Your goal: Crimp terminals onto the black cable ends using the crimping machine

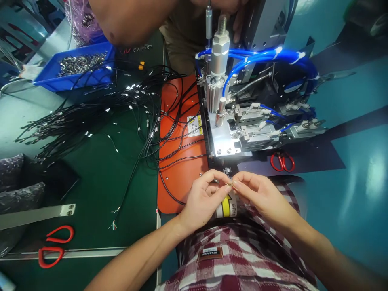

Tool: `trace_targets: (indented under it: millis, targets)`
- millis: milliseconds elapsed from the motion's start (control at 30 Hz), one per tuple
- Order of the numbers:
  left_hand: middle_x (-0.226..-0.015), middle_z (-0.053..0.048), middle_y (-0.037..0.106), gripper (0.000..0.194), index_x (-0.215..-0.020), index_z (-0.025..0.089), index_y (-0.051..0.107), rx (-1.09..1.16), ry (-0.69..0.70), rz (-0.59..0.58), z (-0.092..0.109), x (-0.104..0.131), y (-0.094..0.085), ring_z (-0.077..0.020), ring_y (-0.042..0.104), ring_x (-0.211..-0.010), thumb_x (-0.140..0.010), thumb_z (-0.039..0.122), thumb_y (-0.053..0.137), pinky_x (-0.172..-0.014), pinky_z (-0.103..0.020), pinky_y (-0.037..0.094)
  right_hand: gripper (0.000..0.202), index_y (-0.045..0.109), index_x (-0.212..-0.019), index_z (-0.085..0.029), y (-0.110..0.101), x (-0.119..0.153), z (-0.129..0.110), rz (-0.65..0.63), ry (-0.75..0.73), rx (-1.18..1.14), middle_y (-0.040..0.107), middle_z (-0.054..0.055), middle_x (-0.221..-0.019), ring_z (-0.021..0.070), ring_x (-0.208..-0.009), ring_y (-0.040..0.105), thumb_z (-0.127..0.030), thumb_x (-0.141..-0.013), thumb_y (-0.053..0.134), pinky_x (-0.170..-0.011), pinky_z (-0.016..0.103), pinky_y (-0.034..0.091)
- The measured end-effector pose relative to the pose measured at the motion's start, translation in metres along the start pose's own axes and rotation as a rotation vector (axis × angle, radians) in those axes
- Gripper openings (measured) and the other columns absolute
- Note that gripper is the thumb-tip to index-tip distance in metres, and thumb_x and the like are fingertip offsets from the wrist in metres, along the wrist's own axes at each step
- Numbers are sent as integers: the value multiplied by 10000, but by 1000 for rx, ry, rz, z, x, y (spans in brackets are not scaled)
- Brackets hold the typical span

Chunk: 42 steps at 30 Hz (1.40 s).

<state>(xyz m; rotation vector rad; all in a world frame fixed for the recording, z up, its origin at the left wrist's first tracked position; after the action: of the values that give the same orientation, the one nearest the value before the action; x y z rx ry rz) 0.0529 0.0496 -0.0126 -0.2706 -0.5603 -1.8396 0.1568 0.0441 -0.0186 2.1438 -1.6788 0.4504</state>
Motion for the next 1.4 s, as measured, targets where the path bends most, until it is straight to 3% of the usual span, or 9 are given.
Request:
trace_targets:
  millis: [200, 333, 467, 633, 800, 967, 1400]
  targets:
    - [-854, -10, 537, 158, -725, 147, 653, -42, 119, 68, 12, -1, -7, -68, 484, -614, -745, 272, 749, -541, -186, 404, 290, 538, -732, -178, -2, 7, -7, 107, -100, 57, 444, -31, -630, 105, -541, 375, -434, -862, 583, -478, 229, 328]
    - [-859, -22, 516, 158, -724, 140, 654, -96, 145, 18, 18, -2, -3, -111, 528, -720, -740, 267, 747, -621, -208, 442, 274, 531, -731, -180, -1, 6, -5, 82, -118, 81, 449, -31, -628, 111, -547, 393, -413, -870, 570, -493, 234, 348]
    - [-901, -26, 558, 74, -924, 170, 599, -416, 173, 37, 22, -3, -6, -107, 524, -679, -852, 189, 602, -611, -214, 438, 282, 541, -717, -178, -17, -4, -4, 131, -118, 140, 476, -23, -621, 117, -548, 419, -418, -860, 573, -503, 243, 366]
    - [-885, -45, 550, 192, -922, 175, 641, -850, 527, 42, 44, -5, 0, -154, 557, -823, -910, 119, 457, -756, -259, 472, 315, 555, -691, -176, -32, -24, 1, 176, -101, 149, 501, -16, -611, 123, -542, 441, -466, -798, 617, -506, 251, 397]
    - [-892, -72, 535, 298, -1074, 155, 644, -1135, 640, -41, 35, -10, 8, -173, 559, -793, -906, 94, 406, -691, -273, 494, 333, 560, -692, -174, -33, -34, 11, 171, -66, 150, 503, -15, -610, 122, -541, 436, -489, -784, 618, -499, 250, 395]
    - [-904, -98, 539, 316, -1088, 118, 636, -1260, 668, -96, 28, -10, 13, -200, 574, -813, -887, 74, 396, -695, -297, 516, 331, 577, -721, -158, -35, -35, 18, 190, -45, 133, 523, -5, -636, 120, -560, 440, -479, -783, 629, -499, 242, 386]
    - [-964, -119, 530, 313, -1123, 121, 623, -1249, 634, -79, 25, -14, 9, -199, 599, -838, -898, 98, 406, -706, -309, 549, 301, 588, -746, -151, -37, -38, 21, 205, -61, 133, 550, 11, -680, 134, -599, 469, -445, -796, 628, -558, 262, 394]
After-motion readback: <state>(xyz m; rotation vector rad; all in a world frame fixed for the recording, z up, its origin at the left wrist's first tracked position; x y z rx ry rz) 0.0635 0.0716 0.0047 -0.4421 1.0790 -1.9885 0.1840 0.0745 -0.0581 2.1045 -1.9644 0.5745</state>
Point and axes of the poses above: each hand's wrist, its own x-axis away from the middle knuckle, its own y-axis out of the palm, z = x × y, the point moved 10 cm from there along -x, towards the middle knuckle
